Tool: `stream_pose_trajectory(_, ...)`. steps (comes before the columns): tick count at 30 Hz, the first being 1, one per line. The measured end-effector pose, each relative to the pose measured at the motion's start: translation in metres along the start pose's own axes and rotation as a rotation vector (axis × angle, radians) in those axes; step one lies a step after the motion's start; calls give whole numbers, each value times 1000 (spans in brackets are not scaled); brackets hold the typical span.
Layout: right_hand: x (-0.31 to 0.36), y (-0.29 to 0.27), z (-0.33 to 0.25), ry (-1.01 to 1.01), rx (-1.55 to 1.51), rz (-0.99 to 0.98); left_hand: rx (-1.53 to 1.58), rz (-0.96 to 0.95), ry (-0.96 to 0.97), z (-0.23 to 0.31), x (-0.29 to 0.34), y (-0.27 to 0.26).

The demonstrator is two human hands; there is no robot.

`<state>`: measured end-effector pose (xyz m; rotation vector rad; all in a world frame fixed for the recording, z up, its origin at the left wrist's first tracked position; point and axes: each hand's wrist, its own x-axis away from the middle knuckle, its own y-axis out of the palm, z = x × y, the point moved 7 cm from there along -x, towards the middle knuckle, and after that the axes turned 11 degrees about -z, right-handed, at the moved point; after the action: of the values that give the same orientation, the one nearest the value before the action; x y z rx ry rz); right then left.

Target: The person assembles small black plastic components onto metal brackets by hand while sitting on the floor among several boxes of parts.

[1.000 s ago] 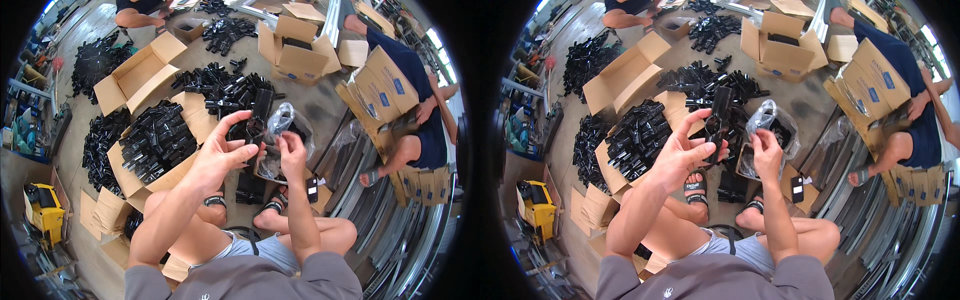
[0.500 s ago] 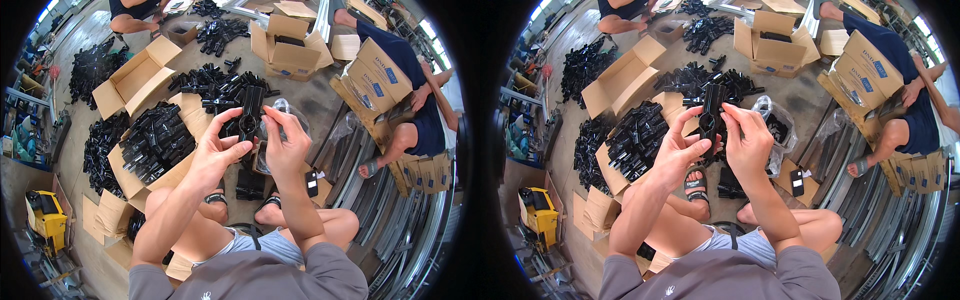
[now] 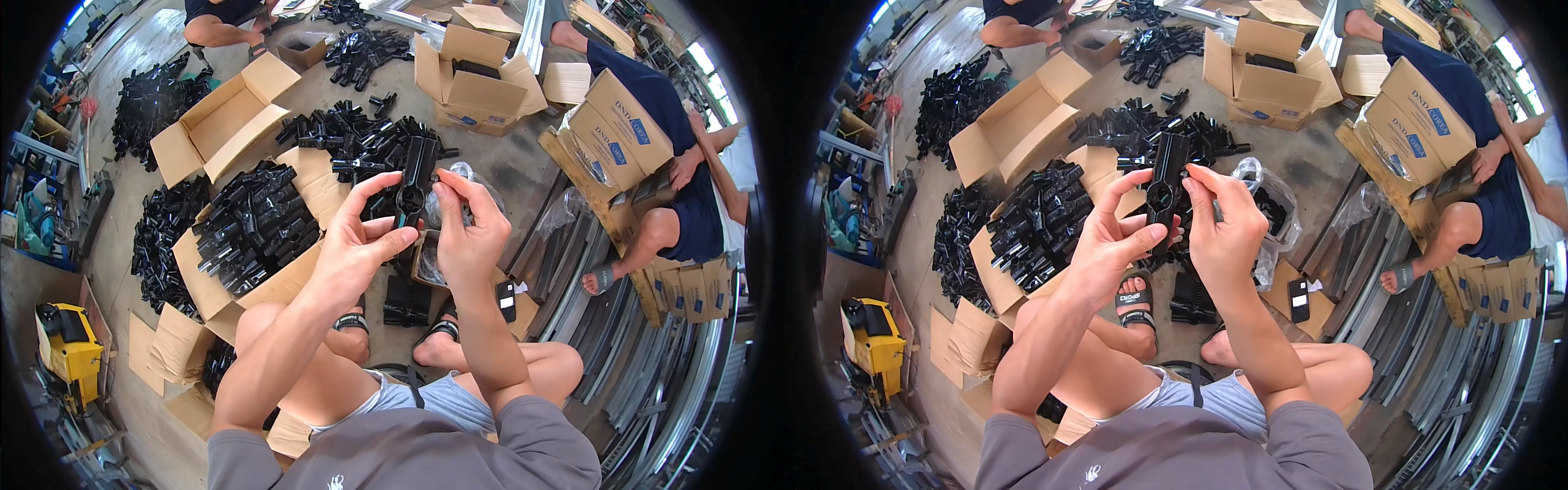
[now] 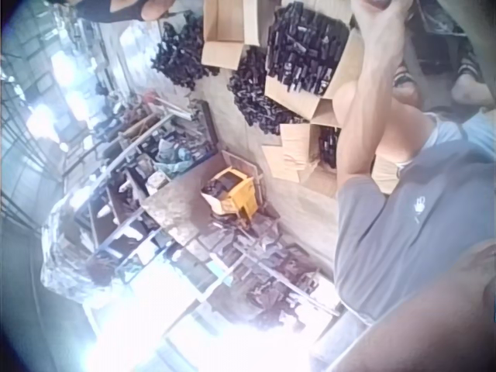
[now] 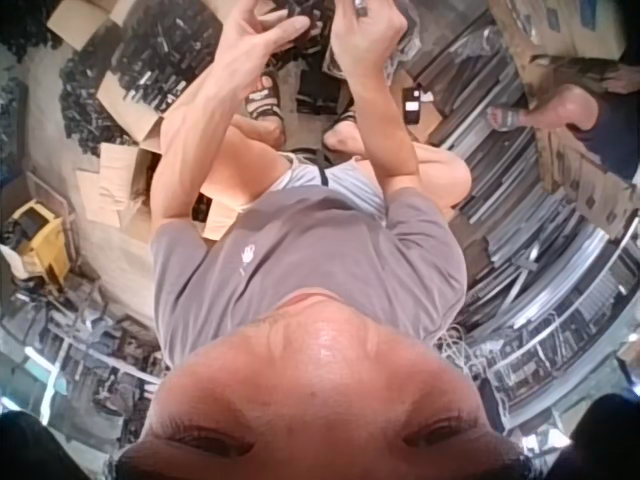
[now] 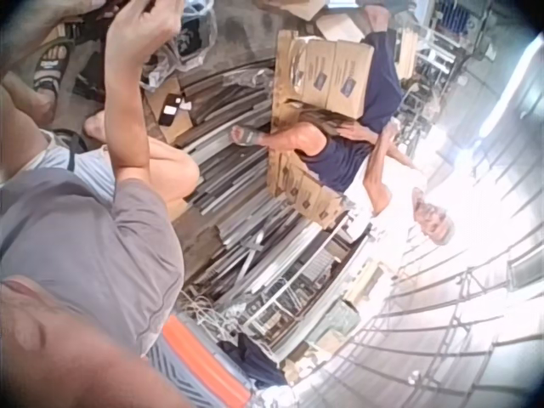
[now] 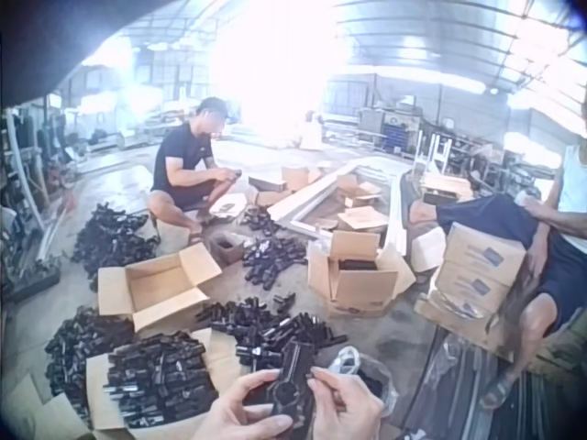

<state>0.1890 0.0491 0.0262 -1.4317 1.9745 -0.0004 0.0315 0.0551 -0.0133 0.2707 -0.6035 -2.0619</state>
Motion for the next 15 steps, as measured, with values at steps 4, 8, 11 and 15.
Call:
stream_pose_trajectory(4, -1, 0, 2, -5, 7, -7, 2, 4, -11, 1, 1, 0)
stream_pose_trajectory(8, 1, 2, 8, 17, -32, -10, -3, -6, -2, 1, -1, -1)
stream_pose_trajectory(11, 1, 4, 12, 40, -66, -8, 4, -2, -4, 0, -1, -1)
stream_pose_trajectory(15, 1, 5, 13, 54, -38, -19, -16, 0, 10, -2, -3, -3)
